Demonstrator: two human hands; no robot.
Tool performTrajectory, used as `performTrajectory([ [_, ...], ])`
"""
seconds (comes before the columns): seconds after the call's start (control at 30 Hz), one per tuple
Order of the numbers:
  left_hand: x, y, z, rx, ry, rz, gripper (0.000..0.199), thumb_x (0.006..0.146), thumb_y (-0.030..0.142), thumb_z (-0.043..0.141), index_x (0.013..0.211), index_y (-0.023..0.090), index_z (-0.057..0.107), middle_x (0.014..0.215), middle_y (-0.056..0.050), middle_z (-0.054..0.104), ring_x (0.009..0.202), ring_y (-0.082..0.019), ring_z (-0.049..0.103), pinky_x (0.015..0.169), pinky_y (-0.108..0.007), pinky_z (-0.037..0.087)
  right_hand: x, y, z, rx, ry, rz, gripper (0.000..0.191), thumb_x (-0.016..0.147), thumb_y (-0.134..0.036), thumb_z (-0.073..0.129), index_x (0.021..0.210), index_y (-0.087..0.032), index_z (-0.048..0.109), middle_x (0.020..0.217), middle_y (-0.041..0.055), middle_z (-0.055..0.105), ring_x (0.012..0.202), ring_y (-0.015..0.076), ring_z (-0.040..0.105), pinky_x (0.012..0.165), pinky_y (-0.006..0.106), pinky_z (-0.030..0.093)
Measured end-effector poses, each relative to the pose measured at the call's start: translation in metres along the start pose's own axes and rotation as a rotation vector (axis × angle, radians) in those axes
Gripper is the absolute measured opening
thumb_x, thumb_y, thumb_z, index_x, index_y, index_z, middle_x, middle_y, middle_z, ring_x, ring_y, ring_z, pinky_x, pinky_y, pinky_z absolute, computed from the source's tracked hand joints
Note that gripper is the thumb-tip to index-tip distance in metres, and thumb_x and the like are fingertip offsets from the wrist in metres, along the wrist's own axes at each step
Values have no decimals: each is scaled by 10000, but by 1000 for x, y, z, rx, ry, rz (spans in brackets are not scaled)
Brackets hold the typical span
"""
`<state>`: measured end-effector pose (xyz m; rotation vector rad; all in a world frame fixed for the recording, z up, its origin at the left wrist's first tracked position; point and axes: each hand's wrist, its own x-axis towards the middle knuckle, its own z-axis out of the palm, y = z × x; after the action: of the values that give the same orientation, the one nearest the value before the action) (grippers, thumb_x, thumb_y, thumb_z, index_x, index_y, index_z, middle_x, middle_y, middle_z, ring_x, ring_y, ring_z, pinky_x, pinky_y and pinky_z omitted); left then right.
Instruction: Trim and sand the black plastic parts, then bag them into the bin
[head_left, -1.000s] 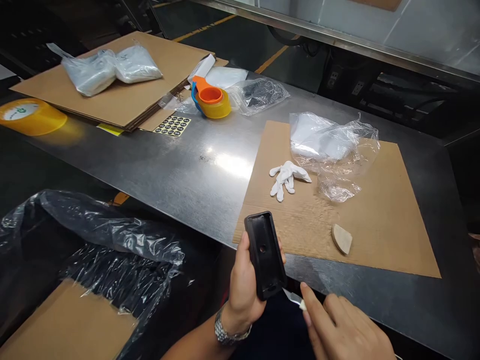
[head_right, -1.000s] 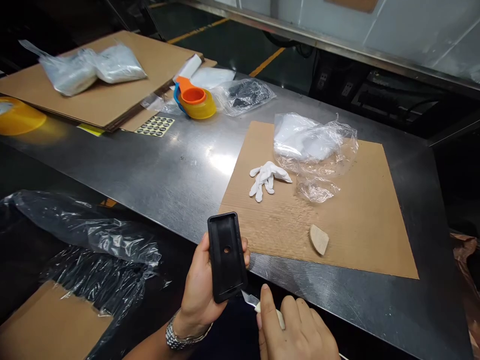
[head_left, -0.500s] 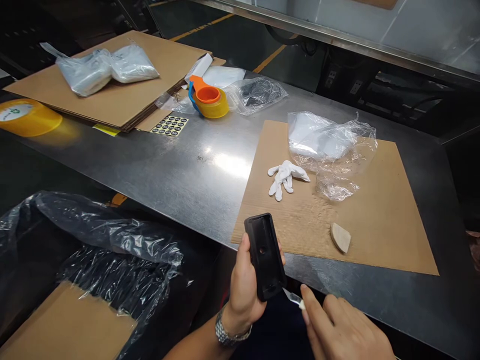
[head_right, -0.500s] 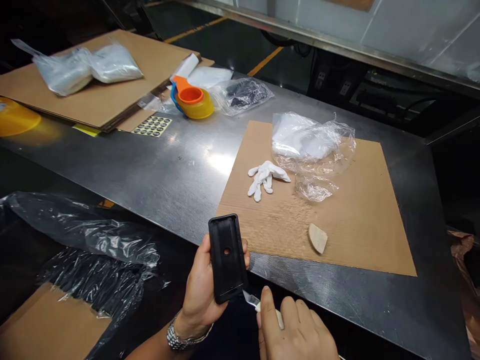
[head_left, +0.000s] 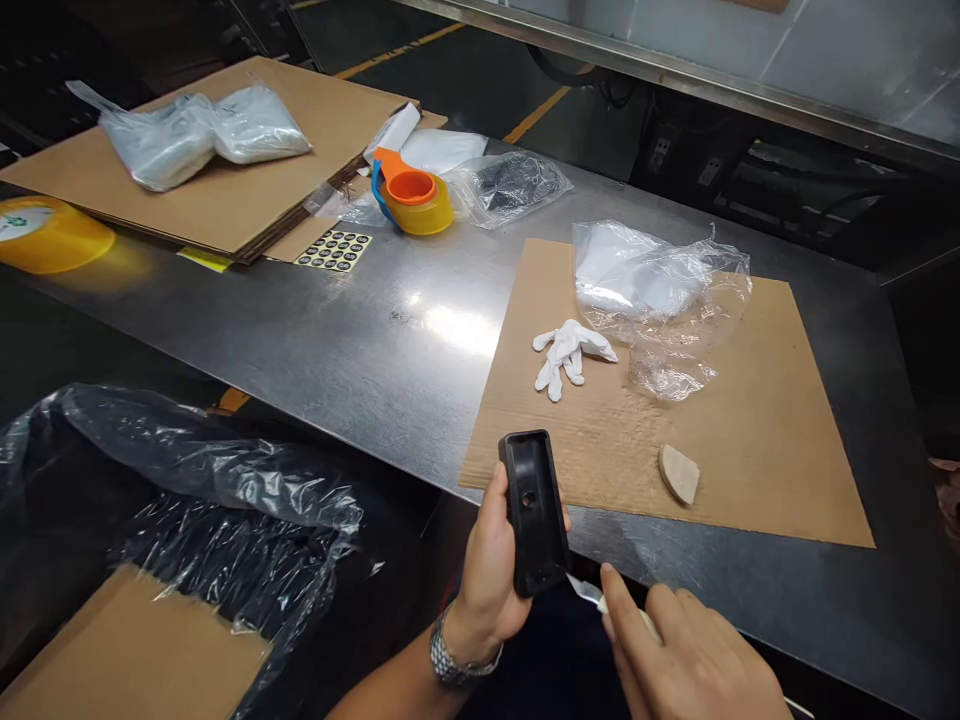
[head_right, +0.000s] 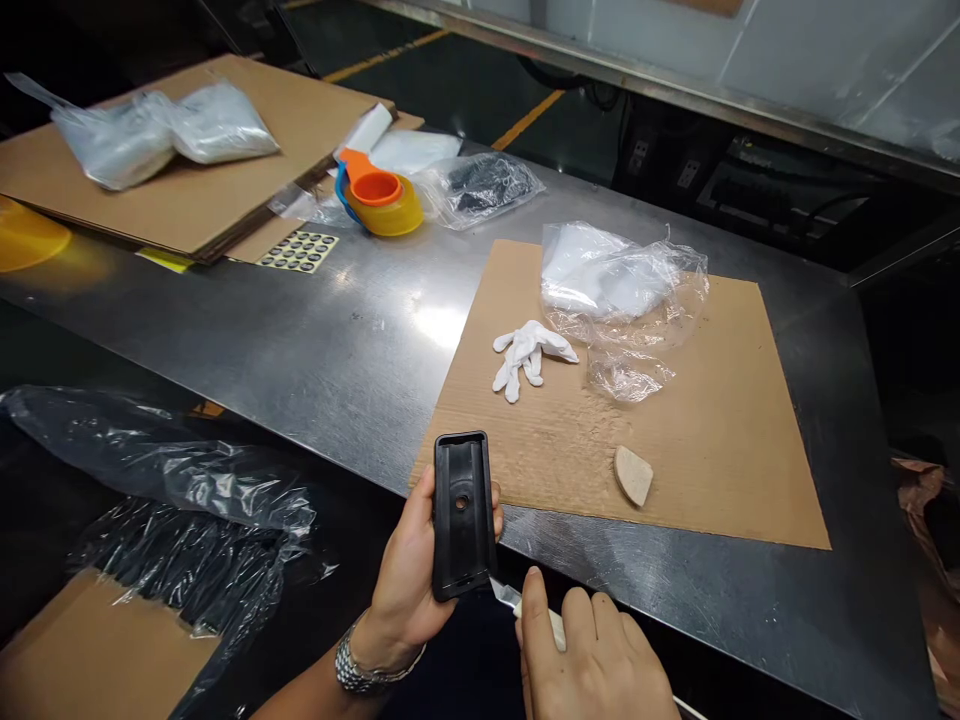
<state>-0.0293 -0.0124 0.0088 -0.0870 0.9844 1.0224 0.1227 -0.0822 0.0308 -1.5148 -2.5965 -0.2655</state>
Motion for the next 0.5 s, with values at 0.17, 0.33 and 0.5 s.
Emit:
performTrajectory([
  [0.17,4,2,-2,32,47,-88,437,863,465,395,710,108,595,615,-58,607,515,-125,562,517,-226,478,4,3,-2,-33,13,-21,261,864,-250,484,1062,-171,634,521,-20,465,463,110,424,509,283,266],
  [0.33,6,5,0,52,61,-106,465,877,463,357,713,97,593,628,-66,612,493,-130,563,460,-218,458,6,8,-9,42,20,16,298,870,-233,490,1133,-147,598,539,-21,467,460,107,435,486,265,306],
  [0.5,4,4,-1,42,9,-133,495,878,480,339,694,98,594,627,-65,613,493,-127,558,464,-219,458,11,7,-3,499,-29,132,305,914,-251,417,1151,-108,544,659,22,554,551,112,537,481,212,403],
])
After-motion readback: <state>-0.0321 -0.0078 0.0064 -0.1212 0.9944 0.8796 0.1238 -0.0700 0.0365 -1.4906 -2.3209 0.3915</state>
